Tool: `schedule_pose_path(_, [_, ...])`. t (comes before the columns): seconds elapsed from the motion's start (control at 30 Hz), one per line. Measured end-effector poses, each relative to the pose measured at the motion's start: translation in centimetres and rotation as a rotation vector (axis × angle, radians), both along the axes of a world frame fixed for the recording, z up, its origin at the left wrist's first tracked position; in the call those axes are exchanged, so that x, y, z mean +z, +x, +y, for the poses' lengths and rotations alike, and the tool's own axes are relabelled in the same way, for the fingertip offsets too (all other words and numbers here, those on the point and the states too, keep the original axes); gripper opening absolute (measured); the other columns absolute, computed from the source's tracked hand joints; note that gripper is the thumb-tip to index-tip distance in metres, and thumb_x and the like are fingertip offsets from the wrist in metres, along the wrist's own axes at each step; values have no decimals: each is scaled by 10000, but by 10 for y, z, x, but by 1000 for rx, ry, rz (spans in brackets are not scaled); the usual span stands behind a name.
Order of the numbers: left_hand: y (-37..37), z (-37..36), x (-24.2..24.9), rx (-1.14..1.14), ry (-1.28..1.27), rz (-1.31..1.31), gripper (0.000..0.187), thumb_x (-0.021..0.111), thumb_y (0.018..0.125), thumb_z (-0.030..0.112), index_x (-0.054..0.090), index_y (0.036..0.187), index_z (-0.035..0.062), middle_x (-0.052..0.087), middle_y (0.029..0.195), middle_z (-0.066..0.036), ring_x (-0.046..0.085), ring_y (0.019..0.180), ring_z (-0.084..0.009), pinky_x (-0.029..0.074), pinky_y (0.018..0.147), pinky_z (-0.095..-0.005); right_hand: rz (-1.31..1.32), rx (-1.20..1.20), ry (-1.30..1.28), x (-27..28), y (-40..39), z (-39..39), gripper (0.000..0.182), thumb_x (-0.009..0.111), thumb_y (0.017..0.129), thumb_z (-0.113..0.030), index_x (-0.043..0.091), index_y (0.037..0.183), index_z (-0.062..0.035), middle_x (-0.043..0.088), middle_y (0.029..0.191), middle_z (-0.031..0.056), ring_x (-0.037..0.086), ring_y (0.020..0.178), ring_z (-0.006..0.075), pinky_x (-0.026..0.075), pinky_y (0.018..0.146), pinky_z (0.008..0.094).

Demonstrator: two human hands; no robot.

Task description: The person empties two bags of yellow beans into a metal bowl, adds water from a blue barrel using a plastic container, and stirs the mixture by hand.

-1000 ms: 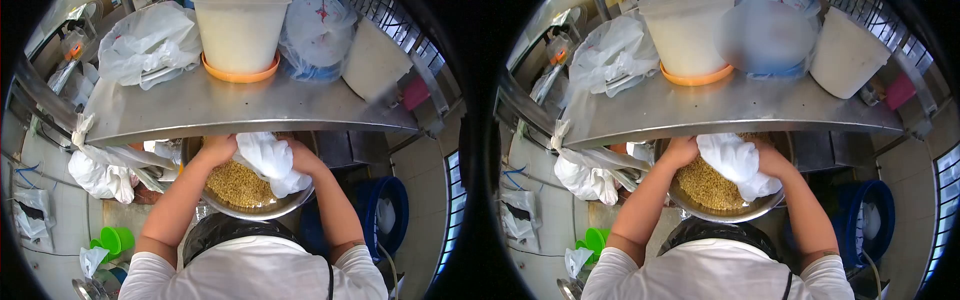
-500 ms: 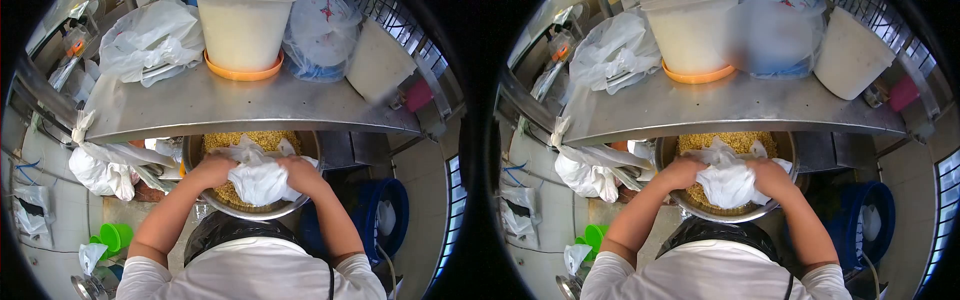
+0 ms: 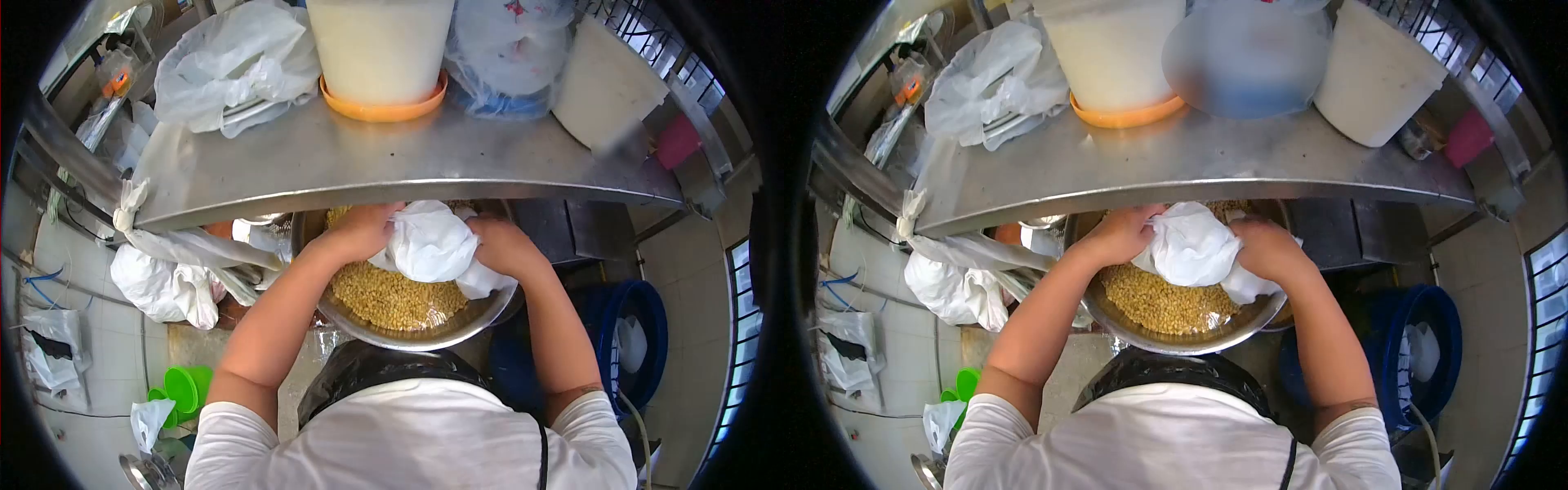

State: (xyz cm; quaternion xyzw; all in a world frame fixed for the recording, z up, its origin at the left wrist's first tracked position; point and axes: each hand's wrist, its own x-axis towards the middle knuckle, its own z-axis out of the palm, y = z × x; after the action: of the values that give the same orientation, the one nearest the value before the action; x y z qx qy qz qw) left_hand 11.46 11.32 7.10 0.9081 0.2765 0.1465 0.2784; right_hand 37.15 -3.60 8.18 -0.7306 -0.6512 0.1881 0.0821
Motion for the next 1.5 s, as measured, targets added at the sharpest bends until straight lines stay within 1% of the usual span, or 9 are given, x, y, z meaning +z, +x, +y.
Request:
schedule_pose_path(0.17, [-5,2,-6,309,-17,-58,410,608,934,144,622,1326,29,665,1291,-241,618,1221,-419,480,1052,-450,50,-190,444,-26,15,-2,564,732,775,-215,670,1317,-73,638,1348,235,553,1303,418,450,1105,430])
schedule_pose_path(0.23, [2,-9,-45,-10,72,-279,392,636,913,181,663,1277,38,678,1267,-229,622,1214,-411,488,1040,-452,291,-84,133,-74,16,8,744,842,704,-344,630,1378,-109,577,1439,242,559,1318,399,465,1079,430])
schedule_pose_path(0.37, [-18,35,-72,-54,-62,424,673,679,859,229,488,1486,77,668,1238,-275,624,1214,-410,490,1050,-459,110,135,-505,-29,5,7,769,889,667,-427,683,1336,-107,669,1349,200,643,1245,349,493,1068,407])
schedule_pose_path(0.77, [11,17,-28,81,-423,4,656,720,889,402,580,1413,33,605,1441,-199,573,1322,-318,432,1113,-423,758,-324,199,53,3,-1,563,826,801,-136,662,1323,-4,685,1331,121,616,1225,232,479,1050,375])
schedule_pose_path(0.9, [-11,11,7,263,-411,-164,650,717,905,358,561,1419,-6,592,1453,-205,564,1320,-285,439,1099,-401,674,-265,411,23,29,8,581,817,817,-149,633,1339,25,649,1370,151,604,1247,266,469,1057,361])
schedule_pose_path(0.93, [-10,8,7,287,-532,-182,663,739,896,320,545,1436,-12,567,1482,-205,545,1342,-275,432,1110,-392,-221,122,490,0,26,1,529,772,834,-121,639,1330,8,652,1355,191,597,1278,289,432,1113,385])
schedule_pose_path(1.03, [3,-5,-56,-116,-407,-279,694,772,876,222,506,1476,-3,524,1525,-187,510,1375,-252,418,1135,-382,1308,-477,495,4,2,6,458,639,943,-176,572,1350,23,673,1284,179,679,1151,300,561,970,446])
schedule_pose_path(1.1, [24,-25,-73,-133,-494,-314,693,784,867,245,515,1466,22,547,1496,-181,527,1356,-261,419,1139,-380,1949,-171,448,-29,36,9,365,578,979,-173,600,1290,17,696,1202,159,716,1037,284,602,867,440])
schedule_pose_path(1.5, [-12,7,-48,68,-841,-184,518,731,905,234,623,1360,10,687,1281,-169,662,1155,-274,511,1009,-377,954,-563,364,-21,38,-2,643,782,823,-107,550,1400,59,695,1240,179,685,1112,310,561,926,389])
